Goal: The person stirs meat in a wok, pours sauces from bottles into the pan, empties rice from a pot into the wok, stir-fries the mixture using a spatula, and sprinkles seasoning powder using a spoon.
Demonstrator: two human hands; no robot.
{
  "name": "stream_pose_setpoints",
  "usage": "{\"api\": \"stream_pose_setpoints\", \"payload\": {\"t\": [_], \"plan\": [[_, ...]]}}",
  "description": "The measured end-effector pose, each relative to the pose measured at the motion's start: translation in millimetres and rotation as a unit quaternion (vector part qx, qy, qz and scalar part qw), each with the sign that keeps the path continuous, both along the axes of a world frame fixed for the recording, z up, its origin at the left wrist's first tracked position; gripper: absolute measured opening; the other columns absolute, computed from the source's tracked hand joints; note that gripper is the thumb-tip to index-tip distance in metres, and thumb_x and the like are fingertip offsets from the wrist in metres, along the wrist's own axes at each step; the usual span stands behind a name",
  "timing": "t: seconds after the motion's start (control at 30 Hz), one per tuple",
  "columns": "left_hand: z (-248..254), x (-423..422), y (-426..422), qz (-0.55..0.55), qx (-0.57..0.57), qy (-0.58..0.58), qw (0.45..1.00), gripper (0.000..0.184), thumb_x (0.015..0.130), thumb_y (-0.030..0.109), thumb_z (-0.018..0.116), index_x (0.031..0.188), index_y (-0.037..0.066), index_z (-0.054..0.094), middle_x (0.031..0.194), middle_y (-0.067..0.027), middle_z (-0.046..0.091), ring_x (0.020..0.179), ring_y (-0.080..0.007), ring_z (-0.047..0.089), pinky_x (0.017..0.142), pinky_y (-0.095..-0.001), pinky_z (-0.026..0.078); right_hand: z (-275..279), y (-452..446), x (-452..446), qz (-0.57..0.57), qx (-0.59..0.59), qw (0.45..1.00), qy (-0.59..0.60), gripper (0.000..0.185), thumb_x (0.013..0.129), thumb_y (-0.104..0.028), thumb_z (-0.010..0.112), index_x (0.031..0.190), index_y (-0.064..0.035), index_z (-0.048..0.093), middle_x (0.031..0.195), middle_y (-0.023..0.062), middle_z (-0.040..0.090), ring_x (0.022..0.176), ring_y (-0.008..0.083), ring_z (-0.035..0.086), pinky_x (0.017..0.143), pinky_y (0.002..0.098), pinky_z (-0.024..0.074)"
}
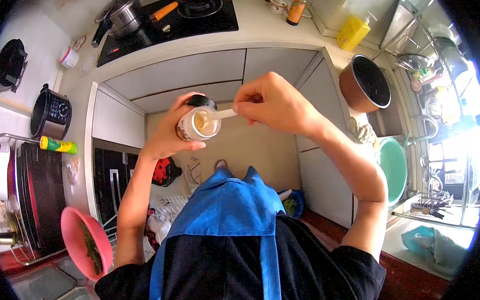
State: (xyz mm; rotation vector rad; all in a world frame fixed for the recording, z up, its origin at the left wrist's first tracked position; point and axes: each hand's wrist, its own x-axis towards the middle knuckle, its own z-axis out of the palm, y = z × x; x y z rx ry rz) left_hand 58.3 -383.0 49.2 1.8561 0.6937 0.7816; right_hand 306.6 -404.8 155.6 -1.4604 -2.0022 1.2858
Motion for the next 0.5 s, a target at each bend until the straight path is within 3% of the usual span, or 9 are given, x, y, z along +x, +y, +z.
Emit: {"api": "stream_pose_setpoints", "payload": {"t": [0.27,0.37,0.43,0.5], "plan": [[-3,-36,63,0.037,-0.034,-0.023,0.999,0.061,0.055,0.019,0.082,0.109,0.004,0.059,0.134,-0.0102,0.037,0.128,-0.0249,0.033,0.105,-0.036,0.026,2,62,-33,-0.021,0.037,0.998,0.045,0.015,0.084,-0.011,0.06,0.08,0.0032,0.062,0.062,-0.0005,0.054,0.058,0.0037,0.049,0.051,0.0198,0.0381],[-8,-47,78,0.059,-0.022,-0.018,0.998,0.061,0.054,0.017,0.083,0.109,0.004,0.059,0.135,-0.0103,0.037,0.127,-0.0246,0.033,0.104,-0.0356,0.027,-4,86,-37,-0.022,0.024,0.996,0.087,0.018,0.082,-0.014,0.06,0.08,0.0031,0.064,0.061,0.0033,0.058,0.055,0.0063,0.051,0.05,0.0236,0.0406],[-8,-52,87,0.078,-0.005,-0.032,0.996,0.06,0.056,0.014,0.081,0.111,0.004,0.059,0.133,-0.0095,0.038,0.124,-0.0242,0.038,0.102,-0.0355,0.032,-6,103,-37,-0.018,0.0,0.995,0.098,0.018,0.083,-0.015,0.06,0.08,0.0028,0.064,0.061,0.0019,0.057,0.055,0.0056,0.05,0.049,0.0226,0.0395],[-10,-55,98,0.099,-0.013,-0.029,0.995,0.061,0.054,0.013,0.082,0.11,0.003,0.059,0.134,-0.0103,0.038,0.125,-0.024,0.036,0.102,-0.035,0.031,-8,123,-38,-0.01,-0.027,0.994,0.109,0.018,0.084,-0.015,0.06,0.08,0.0024,0.065,0.061,0.0005,0.056,0.054,0.0049,0.048,0.049,0.0217,0.0385]]}}
